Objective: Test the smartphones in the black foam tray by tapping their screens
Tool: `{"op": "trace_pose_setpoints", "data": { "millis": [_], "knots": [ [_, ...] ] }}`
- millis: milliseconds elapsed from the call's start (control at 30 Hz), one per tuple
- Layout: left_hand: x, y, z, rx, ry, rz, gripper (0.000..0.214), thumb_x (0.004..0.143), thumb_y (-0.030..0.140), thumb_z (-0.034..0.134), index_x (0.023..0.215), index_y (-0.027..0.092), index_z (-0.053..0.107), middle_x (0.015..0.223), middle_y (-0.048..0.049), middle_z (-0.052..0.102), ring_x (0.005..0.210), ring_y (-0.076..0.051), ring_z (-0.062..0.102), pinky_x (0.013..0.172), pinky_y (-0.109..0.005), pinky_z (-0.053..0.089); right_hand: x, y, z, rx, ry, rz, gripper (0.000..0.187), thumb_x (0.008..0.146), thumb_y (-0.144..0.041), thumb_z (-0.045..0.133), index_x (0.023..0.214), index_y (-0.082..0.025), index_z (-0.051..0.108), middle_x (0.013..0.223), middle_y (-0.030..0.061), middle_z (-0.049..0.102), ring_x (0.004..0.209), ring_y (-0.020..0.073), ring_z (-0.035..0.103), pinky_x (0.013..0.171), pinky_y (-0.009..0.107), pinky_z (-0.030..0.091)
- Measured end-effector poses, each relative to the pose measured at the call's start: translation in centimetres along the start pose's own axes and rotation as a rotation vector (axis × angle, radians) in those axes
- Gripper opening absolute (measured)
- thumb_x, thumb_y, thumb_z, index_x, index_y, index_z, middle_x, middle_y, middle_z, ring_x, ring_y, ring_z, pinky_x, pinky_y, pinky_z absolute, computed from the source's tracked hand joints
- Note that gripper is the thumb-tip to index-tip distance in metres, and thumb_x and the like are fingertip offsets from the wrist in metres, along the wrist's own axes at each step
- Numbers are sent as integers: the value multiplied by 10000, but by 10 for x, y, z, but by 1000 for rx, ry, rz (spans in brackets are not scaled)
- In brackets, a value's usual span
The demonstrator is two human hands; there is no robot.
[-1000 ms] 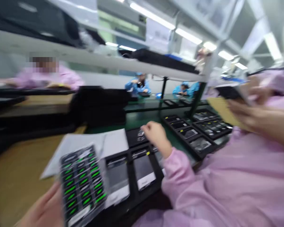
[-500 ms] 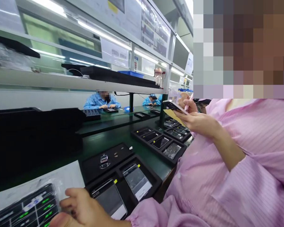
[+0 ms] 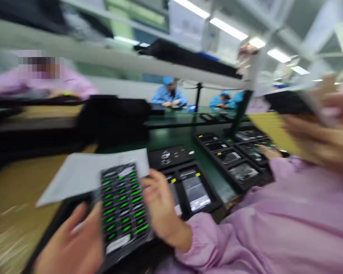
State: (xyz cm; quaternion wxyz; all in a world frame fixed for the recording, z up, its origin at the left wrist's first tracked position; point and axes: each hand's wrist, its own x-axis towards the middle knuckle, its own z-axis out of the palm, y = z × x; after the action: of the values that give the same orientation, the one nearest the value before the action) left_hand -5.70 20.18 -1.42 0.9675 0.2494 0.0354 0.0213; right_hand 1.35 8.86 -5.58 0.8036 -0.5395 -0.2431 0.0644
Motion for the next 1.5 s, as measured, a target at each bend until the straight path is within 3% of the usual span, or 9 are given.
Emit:
{"op": "trace_pose_setpoints", "data": {
  "millis": [100,233,467,567,767,1000,1167,1367,1500],
  "knots": [
    [-14,-2,-10,-2,139,53,424,931,390,581,1320,225,624,1226,-89,699,1218,-338,612,1091,-493,440,-3,-2,-9,-102,21,-42,462,1004,-535,545,1376,-262,528,1237,78,698,1131,218,662,999,397,516],
    [-12,-3,-17,-13,122,64,464,971,422,484,1347,176,600,1195,-117,703,1186,-334,631,1078,-486,436,1,11,-19,-188,-18,-235,396,1029,-420,509,1398,-285,558,1365,82,635,1264,262,596,1066,487,465],
    [-17,-2,-25,-28,44,87,441,975,444,491,1314,188,610,1176,-111,705,1167,-328,636,1060,-474,437,-5,23,-28,-541,-192,-693,580,1034,-589,339,792,-322,793,1444,-35,577,1498,354,317,1223,650,197],
    [-18,-1,-28,-32,49,82,449,979,451,477,1318,187,605,1185,-113,699,1177,-328,630,1060,-478,436,-1,23,-23,-606,-133,-620,618,1051,-576,270,848,-298,783,1528,-57,500,1540,344,230,1244,644,126],
    [-19,1,-28,-36,78,104,453,993,444,432,1339,196,588,1207,-105,691,1214,-319,614,1073,-475,426,2,22,-14,-545,-24,-522,578,1049,-588,230,1338,-278,624,1619,31,371,1539,354,233,1199,659,255],
    [-19,1,-24,-63,90,93,456,1003,461,406,1339,214,592,1220,-99,691,1216,-317,616,1077,-478,420,-1,20,-22,-670,-158,-557,765,989,-742,162,990,-323,801,1556,-41,438,1545,401,186,1214,705,171],
    [-20,2,-23,-65,94,100,458,1014,446,371,1341,212,591,1210,-101,696,1201,-316,626,1070,-478,425,-2,21,-23,-532,-195,-679,768,1024,-685,202,647,-288,742,1455,-88,571,1524,365,278,1231,661,192],
    [-21,0,-25,-78,101,83,451,1008,414,385,1357,208,581,1210,-101,696,1196,-310,629,1069,-476,427,3,24,-13,-481,-49,-443,570,1038,-609,282,1365,-269,601,1619,42,384,1527,332,283,1223,626,230],
    [-21,-1,-28,-90,135,67,449,1017,429,354,1305,197,608,1179,-103,702,1188,-310,630,1060,-473,436,5,26,-11,-230,-174,-74,578,1042,-512,206,1409,-198,524,1361,140,639,1315,287,576,1111,538,425]
  ]
}}
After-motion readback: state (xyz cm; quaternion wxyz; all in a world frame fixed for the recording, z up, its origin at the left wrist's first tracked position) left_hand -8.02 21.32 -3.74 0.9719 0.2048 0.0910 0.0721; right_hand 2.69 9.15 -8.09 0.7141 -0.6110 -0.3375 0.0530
